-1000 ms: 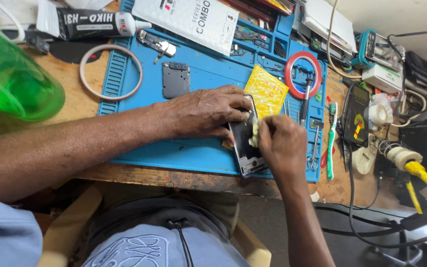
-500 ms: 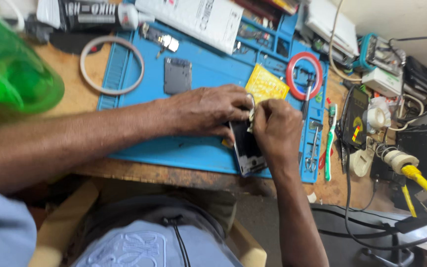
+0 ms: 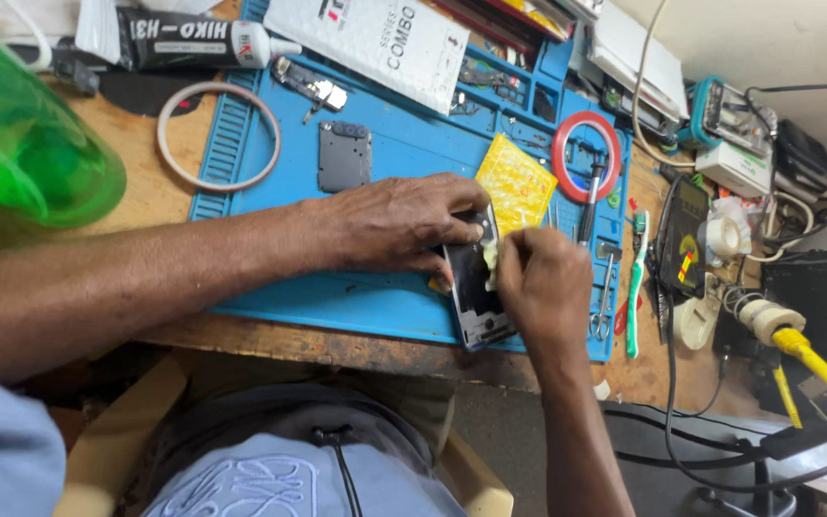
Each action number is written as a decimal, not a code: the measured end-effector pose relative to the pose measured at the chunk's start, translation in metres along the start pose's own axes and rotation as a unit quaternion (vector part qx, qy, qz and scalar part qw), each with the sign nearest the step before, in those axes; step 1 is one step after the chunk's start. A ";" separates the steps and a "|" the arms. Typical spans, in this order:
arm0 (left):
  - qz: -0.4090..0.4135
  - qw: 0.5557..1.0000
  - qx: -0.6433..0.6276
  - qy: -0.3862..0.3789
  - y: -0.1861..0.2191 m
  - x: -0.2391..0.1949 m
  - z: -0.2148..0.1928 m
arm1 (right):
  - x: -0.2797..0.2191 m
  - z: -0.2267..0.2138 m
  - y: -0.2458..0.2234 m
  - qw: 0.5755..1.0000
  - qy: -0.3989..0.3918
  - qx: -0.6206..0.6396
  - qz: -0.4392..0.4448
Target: The person cleans the inside of a disassembled mobile phone with a cloth and then uses tweezers to remove small debris from the phone's interior. The phone remains open on the workbench throughout the clip.
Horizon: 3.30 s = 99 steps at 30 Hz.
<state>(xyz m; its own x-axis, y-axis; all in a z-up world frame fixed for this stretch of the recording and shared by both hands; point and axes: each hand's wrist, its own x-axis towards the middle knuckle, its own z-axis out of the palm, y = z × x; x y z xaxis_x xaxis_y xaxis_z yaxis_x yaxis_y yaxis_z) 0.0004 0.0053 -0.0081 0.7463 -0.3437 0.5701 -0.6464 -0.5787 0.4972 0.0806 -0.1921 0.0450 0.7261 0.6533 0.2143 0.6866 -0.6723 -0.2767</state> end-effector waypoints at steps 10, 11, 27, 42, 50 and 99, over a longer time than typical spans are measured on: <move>-0.008 1.000 -0.006 -0.015 0.009 0.000 0.000 | -0.004 -0.001 -0.002 1.000 0.005 -0.010 -0.009; 0.005 1.000 -0.003 -0.006 0.007 0.001 -0.001 | -0.002 0.000 -0.002 0.999 0.028 0.003 -0.029; -0.015 0.999 -0.032 -0.015 0.007 0.004 -0.008 | 0.010 -0.001 -0.004 0.999 -0.002 -0.034 -0.007; -0.024 0.999 -0.021 -0.025 -0.002 0.003 -0.003 | 0.015 0.001 -0.006 0.999 0.024 0.016 -0.028; -0.006 1.000 -0.021 -0.011 0.001 0.006 -0.011 | 0.020 -0.001 -0.011 0.998 0.036 -0.001 -0.050; 0.002 0.999 0.020 -0.025 0.001 0.003 0.002 | -0.012 0.001 0.011 0.998 0.040 0.022 -0.030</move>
<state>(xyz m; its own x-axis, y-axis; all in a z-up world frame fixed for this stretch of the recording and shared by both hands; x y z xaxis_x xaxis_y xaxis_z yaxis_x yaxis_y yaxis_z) 0.0027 0.0023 -0.0074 0.7516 -0.3825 0.5374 -0.6432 -0.6058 0.4683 0.0795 -0.2073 0.0385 0.6850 0.6610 0.3063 0.7285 -0.6149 -0.3020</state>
